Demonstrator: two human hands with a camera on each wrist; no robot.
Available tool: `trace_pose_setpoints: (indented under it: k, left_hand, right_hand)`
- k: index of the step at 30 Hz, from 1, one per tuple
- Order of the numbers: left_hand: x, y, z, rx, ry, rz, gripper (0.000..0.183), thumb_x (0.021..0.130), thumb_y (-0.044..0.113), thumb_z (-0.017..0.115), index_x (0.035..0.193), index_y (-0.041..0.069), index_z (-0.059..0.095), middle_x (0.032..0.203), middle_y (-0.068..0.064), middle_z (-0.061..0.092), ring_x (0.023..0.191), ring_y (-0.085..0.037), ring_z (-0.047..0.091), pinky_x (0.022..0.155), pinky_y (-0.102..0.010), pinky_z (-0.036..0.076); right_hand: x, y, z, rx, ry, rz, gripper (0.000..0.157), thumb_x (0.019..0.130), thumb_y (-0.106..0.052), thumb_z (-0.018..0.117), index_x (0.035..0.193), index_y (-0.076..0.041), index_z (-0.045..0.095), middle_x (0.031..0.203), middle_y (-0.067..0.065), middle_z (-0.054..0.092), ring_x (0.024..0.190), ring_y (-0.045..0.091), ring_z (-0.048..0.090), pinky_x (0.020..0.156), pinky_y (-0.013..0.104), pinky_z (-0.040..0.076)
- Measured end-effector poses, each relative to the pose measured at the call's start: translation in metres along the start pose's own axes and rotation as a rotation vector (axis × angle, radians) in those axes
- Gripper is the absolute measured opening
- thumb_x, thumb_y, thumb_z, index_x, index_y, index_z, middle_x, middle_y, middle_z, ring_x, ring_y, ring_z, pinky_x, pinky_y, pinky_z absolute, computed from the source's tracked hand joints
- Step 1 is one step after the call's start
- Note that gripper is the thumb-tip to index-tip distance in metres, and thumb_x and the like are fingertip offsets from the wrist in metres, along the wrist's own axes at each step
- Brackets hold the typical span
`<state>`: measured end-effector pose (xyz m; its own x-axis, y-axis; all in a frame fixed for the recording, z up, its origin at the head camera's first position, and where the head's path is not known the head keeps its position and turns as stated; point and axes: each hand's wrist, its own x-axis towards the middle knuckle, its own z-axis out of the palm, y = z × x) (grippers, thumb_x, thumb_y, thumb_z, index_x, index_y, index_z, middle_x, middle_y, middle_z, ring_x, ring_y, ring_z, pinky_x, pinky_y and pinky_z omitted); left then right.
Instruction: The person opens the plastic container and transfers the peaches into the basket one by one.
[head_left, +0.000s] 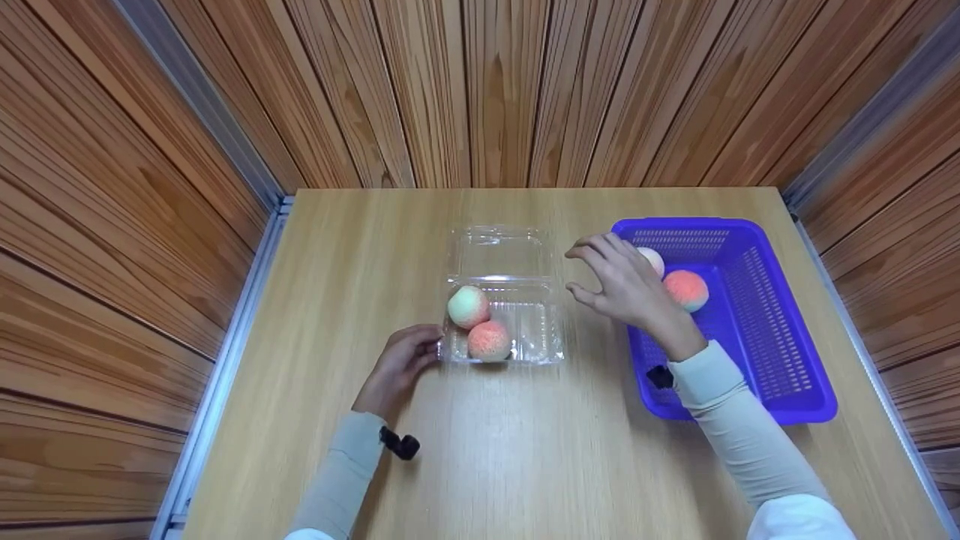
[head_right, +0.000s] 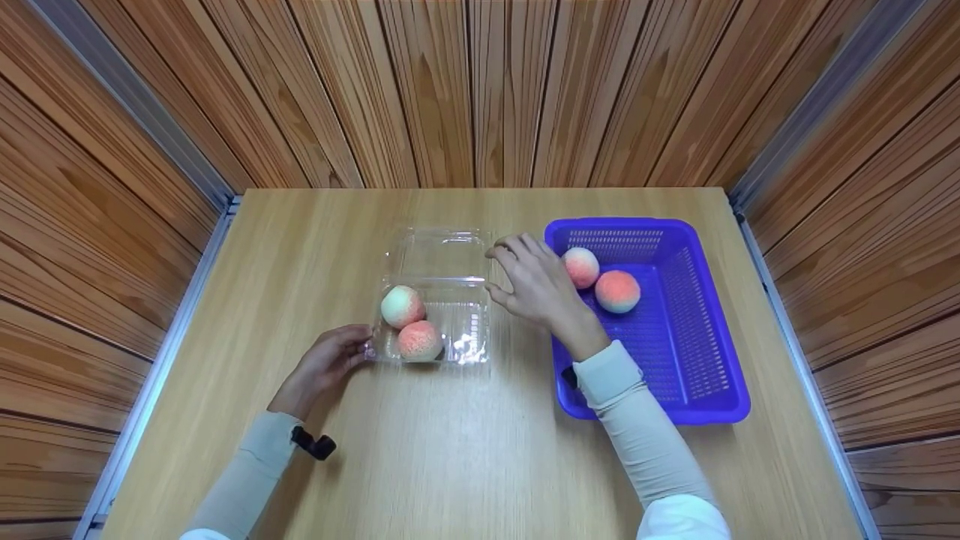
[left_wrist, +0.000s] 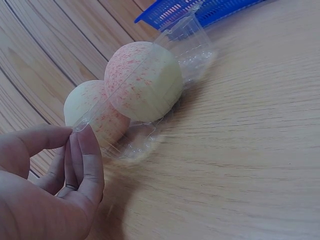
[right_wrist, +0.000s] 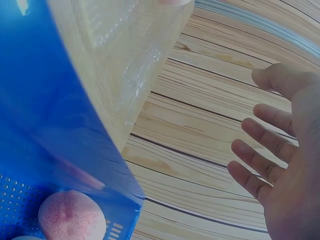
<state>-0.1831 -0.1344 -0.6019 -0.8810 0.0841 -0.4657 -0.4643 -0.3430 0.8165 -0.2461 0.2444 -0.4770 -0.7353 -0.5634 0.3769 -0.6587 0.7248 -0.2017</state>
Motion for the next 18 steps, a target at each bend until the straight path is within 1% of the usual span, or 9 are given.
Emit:
trace_pose_setpoints:
  k: [3, 7, 13, 18]
  left_hand:
    - [0.000, 0.000, -0.001, -0.002, 0.002, -0.005, 0.015, 0.102, 0.003, 0.065, 0.113, -0.006, 0.071, 0.096, -0.010, 0.072, 0.088, -0.018, 0.068, 0.077, -0.028, 0.061]
    - [0.000, 0.000, -0.001, 0.001, 0.004, -0.004, 0.011, 0.102, 0.003, 0.066, 0.109, -0.002, 0.073, 0.095, -0.009, 0.072, 0.086, -0.018, 0.068, 0.077, -0.028, 0.061]
    - [0.000, 0.001, -0.001, -0.011, 0.011, -0.013, 0.008, 0.101, 0.003, 0.066, 0.103, 0.002, 0.074, 0.094, -0.009, 0.071, 0.085, -0.017, 0.068, 0.076, -0.028, 0.061]
    - [0.000, 0.001, -0.001, 0.020, 0.012, -0.022, 0.010, 0.102, 0.005, 0.065, 0.105, 0.000, 0.073, 0.093, -0.007, 0.071, 0.086, -0.016, 0.067, 0.075, -0.027, 0.060]
  right_hand:
    - [0.001, -0.002, 0.001, 0.001, 0.008, -0.009, 0.046, 0.090, -0.026, 0.083, 0.128, -0.007, 0.068, 0.130, 0.014, 0.067, 0.120, 0.036, 0.062, 0.103, 0.053, 0.053]
    - [0.002, -0.005, 0.001, 0.004, 0.017, -0.025, 0.046, 0.089, -0.027, 0.083, 0.128, -0.006, 0.069, 0.130, 0.014, 0.067, 0.119, 0.036, 0.062, 0.103, 0.053, 0.052]
    - [0.004, -0.010, 0.002, 0.003, 0.000, -0.026, 0.046, 0.090, -0.027, 0.082, 0.129, -0.007, 0.068, 0.131, 0.013, 0.067, 0.120, 0.035, 0.062, 0.101, 0.052, 0.053]
    - [0.005, -0.014, 0.003, 0.013, -0.004, -0.033, 0.046, 0.090, -0.028, 0.082, 0.129, -0.007, 0.068, 0.132, 0.012, 0.067, 0.120, 0.035, 0.062, 0.101, 0.052, 0.053]
